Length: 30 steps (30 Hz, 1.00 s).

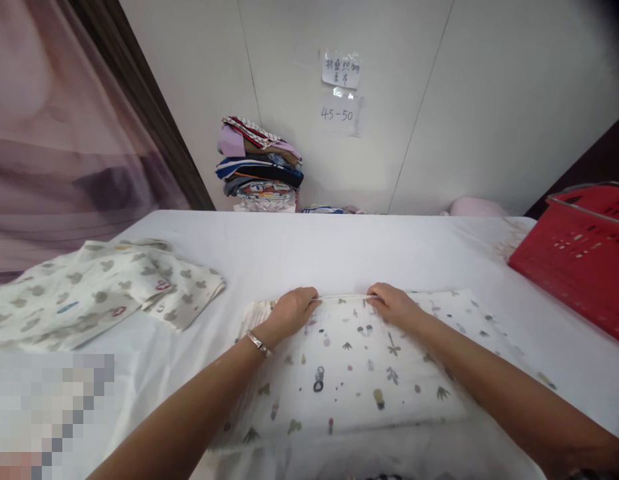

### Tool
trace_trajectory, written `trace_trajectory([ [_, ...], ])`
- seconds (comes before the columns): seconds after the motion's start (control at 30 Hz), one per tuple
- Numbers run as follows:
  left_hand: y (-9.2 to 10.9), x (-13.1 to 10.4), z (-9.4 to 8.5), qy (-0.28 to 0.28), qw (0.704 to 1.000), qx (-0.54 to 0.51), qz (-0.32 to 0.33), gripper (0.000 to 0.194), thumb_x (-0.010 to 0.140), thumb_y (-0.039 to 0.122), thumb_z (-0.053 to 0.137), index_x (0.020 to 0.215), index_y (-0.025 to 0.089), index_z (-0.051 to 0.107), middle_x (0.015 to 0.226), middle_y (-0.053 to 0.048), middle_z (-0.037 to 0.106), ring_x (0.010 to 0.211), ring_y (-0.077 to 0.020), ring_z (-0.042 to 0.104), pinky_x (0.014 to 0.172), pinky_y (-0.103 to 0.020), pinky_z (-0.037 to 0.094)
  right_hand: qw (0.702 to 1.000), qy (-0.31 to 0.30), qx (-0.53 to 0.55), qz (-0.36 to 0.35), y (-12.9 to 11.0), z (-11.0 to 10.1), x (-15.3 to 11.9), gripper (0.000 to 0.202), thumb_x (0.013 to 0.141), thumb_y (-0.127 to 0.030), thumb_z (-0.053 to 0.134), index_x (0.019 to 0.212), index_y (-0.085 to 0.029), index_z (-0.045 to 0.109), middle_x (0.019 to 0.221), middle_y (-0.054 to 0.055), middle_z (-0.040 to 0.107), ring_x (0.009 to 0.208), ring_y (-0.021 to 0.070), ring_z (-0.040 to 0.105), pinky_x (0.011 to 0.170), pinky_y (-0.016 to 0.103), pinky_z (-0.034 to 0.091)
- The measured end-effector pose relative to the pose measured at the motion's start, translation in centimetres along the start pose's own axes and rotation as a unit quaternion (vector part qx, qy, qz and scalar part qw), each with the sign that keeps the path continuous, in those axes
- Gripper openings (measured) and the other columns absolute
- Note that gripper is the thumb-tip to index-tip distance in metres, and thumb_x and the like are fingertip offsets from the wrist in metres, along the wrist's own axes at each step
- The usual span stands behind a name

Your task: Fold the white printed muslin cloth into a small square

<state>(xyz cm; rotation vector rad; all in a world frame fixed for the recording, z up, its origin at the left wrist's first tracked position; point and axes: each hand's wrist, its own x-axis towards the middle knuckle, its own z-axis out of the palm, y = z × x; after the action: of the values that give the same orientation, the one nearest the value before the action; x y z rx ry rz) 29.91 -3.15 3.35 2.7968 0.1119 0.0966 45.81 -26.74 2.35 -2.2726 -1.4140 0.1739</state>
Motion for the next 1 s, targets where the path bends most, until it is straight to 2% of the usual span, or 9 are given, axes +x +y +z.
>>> trace_trajectory([
  [0.23, 0.0, 1.3, 1.0, -0.018, 0.996, 0.062, -0.053, 0.028, 0.093, 0.033, 0.033, 0.086, 0.018, 0.056, 0.083, -0.005, 0.064, 0.076, -0.0171, 0.059, 0.065, -0.028, 0.038, 0.999, -0.008, -0.044, 0.022, 1.0, 1.1, 0.8, 0.022, 0.093, -0.033, 0.04, 0.091, -0.019, 0.057, 0.088, 0.005, 0.06, 0.084, 0.0179, 0.055, 0.072, 0.029, 0.042],
  [0.33, 0.0, 1.4, 1.5, 0.001, 0.996, 0.078, -0.053, 0.026, 0.093, 0.031, 0.035, 0.087, 0.018, 0.057, 0.085, -0.005, 0.063, 0.081, -0.0178, 0.058, 0.068, -0.028, 0.039, 0.998, 0.011, -0.059, 0.016, 1.1, 1.5, 0.7, 0.025, 0.093, -0.034, 0.04, 0.092, -0.018, 0.059, 0.088, 0.007, 0.061, 0.084, 0.0192, 0.055, 0.074, 0.032, 0.043],
  [0.47, 0.2, 1.2, 1.9, 0.045, 0.993, 0.1, -0.043, 0.026, 0.092, 0.03, 0.038, 0.083, 0.017, 0.058, 0.088, -0.006, 0.061, 0.087, -0.0186, 0.055, 0.074, -0.029, 0.041, 0.995, 0.066, -0.066, -0.037, -0.3, 1.6, 0.1, 0.033, 0.093, -0.038, 0.038, 0.11, -0.018, 0.058, 0.115, 0.011, 0.058, 0.107, 0.0235, 0.051, 0.091, 0.04, 0.039],
  [0.57, 0.3, 1.1, 2.0, 0.066, 0.991, 0.114, -0.034, 0.026, 0.092, 0.029, 0.038, 0.081, 0.016, 0.058, 0.088, -0.006, 0.06, 0.087, -0.0192, 0.054, 0.078, -0.031, 0.041, 0.995, -0.011, -0.067, -0.078, -1.4, 2.0, -0.4, 0.047, 0.093, -0.047, 0.035, 0.132, -0.022, 0.044, 0.14, 0.008, 0.04, 0.129, 0.0248, 0.032, 0.106, 0.046, 0.023],
  [0.67, 0.4, 1.2, 1.8, 0.079, 0.989, 0.115, -0.041, 0.026, 0.091, 0.03, 0.039, 0.081, 0.017, 0.06, 0.089, -0.007, 0.061, 0.089, -0.0208, 0.054, 0.078, -0.033, 0.043, 0.99, -0.1, -0.07, -0.07, -1.6, 2.6, -0.5, 0.059, 0.092, -0.054, 0.031, 0.143, -0.025, 0.029, 0.148, 0.005, 0.027, 0.137, 0.0235, 0.019, 0.111, 0.047, 0.01],
  [0.77, 0.6, 0.8, 1.7, 0.111, 0.989, 0.098, -0.022, 0.025, 0.09, 0.027, 0.04, 0.093, 0.016, 0.062, 0.105, -0.009, 0.062, 0.101, -0.0218, 0.053, 0.087, -0.036, 0.041, 0.989, -0.114, -0.073, -0.053, -1.5, 2.9, -0.3, 0.061, 0.092, -0.056, 0.028, 0.144, -0.025, 0.025, 0.15, 0.004, 0.021, 0.138, 0.022, 0.015, 0.112, 0.046, 0.005],
  [0.83, 0.6, 0.3, 2.0, 0.12, 0.987, 0.1, 0.031, 0.031, 0.091, 0.028, 0.038, 0.11, 0.016, 0.058, 0.123, -0.009, 0.056, 0.118, -0.0226, 0.046, 0.1, -0.04, 0.034, 0.99, -0.113, -0.071, -0.05, -1.6, 2.8, -0.2, 0.061, 0.092, -0.056, 0.028, 0.144, -0.025, 0.024, 0.15, 0.004, 0.021, 0.138, 0.0214, 0.014, 0.112, 0.045, 0.004],
  [0.93, 0.4, -0.6, 3.0, 0.087, 0.985, 0.121, 0.092, 0.046, 0.091, 0.042, 0.036, 0.128, 0.017, 0.048, 0.138, -0.009, 0.045, 0.13, -0.0253, 0.035, 0.108, -0.047, 0.023, 0.99, -0.114, -0.067, -0.049, -2.0, 2.3, -0.3, 0.061, 0.092, -0.057, 0.027, 0.144, -0.024, 0.026, 0.15, 0.005, 0.022, 0.138, 0.0209, 0.014, 0.112, 0.044, 0.003],
  [1.0, 0.1, -1.0, 3.8, 0.068, 0.986, 0.126, 0.084, 0.055, 0.09, 0.05, 0.033, 0.133, 0.017, 0.044, 0.14, -0.009, 0.042, 0.131, -0.0265, 0.035, 0.108, -0.049, 0.024, 0.99, -0.108, -0.075, -0.049, -2.0, 1.7, -0.9, 0.063, 0.092, -0.058, 0.027, 0.143, -0.022, 0.029, 0.151, 0.006, 0.019, 0.139, 0.0206, 0.01, 0.112, 0.043, 0.002],
])
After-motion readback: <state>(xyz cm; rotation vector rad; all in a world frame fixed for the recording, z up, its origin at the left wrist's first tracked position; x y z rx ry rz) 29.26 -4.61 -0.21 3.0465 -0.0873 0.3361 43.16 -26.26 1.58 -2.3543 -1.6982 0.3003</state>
